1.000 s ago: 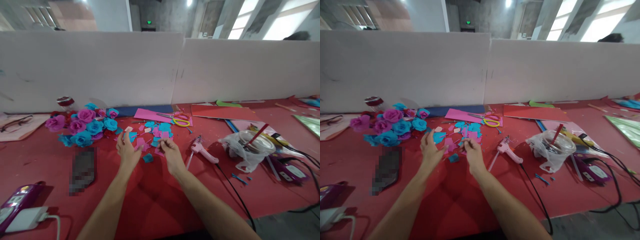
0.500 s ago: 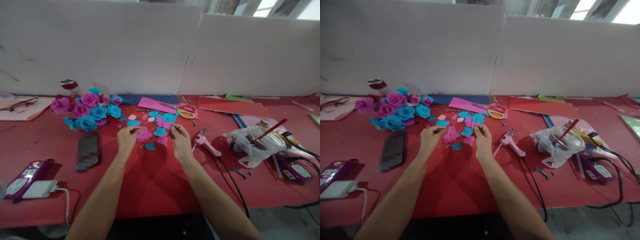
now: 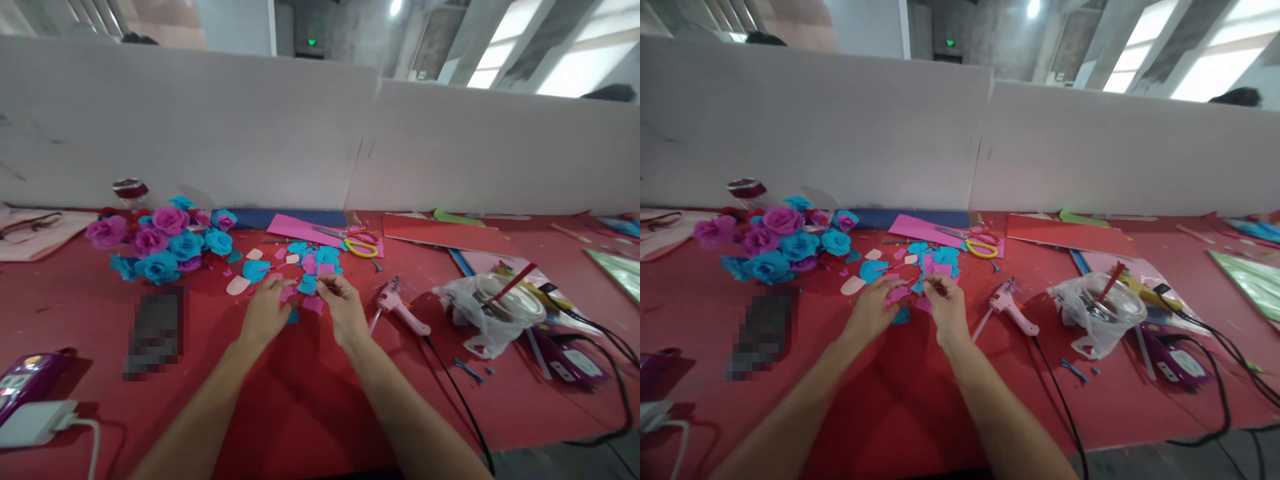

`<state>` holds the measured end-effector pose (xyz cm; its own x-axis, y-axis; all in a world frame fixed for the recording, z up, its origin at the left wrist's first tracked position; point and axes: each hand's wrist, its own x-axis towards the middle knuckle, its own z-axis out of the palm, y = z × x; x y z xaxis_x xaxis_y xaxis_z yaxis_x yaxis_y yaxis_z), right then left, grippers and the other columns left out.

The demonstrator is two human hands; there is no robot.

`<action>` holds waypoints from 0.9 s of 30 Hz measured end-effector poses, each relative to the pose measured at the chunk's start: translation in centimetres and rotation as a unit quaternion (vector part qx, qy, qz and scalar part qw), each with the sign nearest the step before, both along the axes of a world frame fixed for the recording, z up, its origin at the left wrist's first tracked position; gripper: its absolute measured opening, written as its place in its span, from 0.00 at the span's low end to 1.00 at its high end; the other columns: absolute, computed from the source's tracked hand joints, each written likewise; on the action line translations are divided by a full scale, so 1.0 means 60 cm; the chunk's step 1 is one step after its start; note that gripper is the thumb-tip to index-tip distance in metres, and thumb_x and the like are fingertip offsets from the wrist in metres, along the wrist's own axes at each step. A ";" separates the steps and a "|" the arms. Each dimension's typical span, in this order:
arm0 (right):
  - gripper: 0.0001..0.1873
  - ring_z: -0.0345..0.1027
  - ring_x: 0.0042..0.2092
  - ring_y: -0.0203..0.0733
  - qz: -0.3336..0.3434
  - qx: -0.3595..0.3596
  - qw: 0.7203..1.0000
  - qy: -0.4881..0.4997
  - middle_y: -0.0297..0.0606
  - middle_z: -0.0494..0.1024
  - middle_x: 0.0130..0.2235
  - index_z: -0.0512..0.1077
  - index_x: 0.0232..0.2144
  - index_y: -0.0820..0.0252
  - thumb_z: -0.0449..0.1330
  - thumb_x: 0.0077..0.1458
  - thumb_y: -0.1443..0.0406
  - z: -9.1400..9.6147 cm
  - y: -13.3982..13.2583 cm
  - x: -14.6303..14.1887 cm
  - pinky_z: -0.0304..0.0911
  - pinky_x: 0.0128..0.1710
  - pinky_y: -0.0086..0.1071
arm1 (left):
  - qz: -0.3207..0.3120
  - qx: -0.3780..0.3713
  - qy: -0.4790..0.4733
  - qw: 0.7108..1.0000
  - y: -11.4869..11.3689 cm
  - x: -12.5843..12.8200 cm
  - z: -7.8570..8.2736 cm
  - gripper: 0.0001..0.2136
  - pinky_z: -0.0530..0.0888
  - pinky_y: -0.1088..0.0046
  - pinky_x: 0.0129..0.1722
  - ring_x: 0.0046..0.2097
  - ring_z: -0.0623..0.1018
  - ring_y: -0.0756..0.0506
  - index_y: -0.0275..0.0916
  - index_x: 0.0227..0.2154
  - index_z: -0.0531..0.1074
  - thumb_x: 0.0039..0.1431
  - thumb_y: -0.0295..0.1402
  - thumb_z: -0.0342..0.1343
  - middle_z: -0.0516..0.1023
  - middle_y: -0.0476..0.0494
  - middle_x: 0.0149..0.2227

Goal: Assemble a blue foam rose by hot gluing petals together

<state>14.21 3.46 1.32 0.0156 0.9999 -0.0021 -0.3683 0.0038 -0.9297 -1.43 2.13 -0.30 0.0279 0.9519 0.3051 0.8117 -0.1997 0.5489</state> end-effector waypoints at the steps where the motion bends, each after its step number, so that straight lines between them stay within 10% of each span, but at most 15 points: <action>1: 0.06 0.66 0.30 0.35 0.001 0.008 1.000 0.001 0.30 0.74 0.27 0.75 0.26 0.57 0.64 0.40 0.65 0.000 0.000 0.000 0.61 0.36 0.32 | 0.009 0.026 -0.018 0.999 -0.002 0.004 0.003 0.13 0.68 0.66 0.50 0.49 0.73 0.43 0.41 0.43 0.75 0.54 0.32 0.55 0.76 0.43 0.46; 10: 0.04 0.66 0.34 0.38 -0.018 0.063 0.998 -0.009 0.33 0.76 0.30 0.77 0.26 0.56 0.65 0.42 0.66 -0.005 0.004 -0.002 0.61 0.39 0.35 | 0.034 -0.062 -0.067 0.995 0.015 0.005 0.036 0.10 0.71 0.71 0.39 0.35 0.77 0.47 0.43 0.35 0.78 0.54 0.29 0.54 0.81 0.46 0.39; 16: 0.03 0.66 0.39 0.40 -0.044 0.171 0.984 -0.017 0.34 0.75 0.32 0.77 0.26 0.55 0.64 0.44 0.67 0.005 0.000 0.005 0.61 0.42 0.35 | -0.010 -0.099 0.116 0.988 0.068 0.035 0.043 0.10 0.69 0.70 0.41 0.39 0.77 0.44 0.41 0.36 0.79 0.55 0.32 0.54 0.80 0.42 0.38; 27: 0.07 0.66 0.34 0.36 -0.173 0.096 0.979 0.045 0.32 0.75 0.30 0.73 0.28 0.59 0.64 0.44 0.62 0.022 0.023 0.037 0.61 0.41 0.33 | -0.032 -0.061 0.144 0.987 0.083 0.066 0.008 0.08 0.58 0.55 0.53 0.52 0.68 0.35 0.40 0.31 0.78 0.48 0.29 0.57 0.77 0.37 0.42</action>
<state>16.45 4.84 2.62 0.3609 0.9172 0.1689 -0.3941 0.3141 -0.8637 2.54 7.11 0.18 0.1582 0.9745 0.1592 0.9257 -0.2025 0.3196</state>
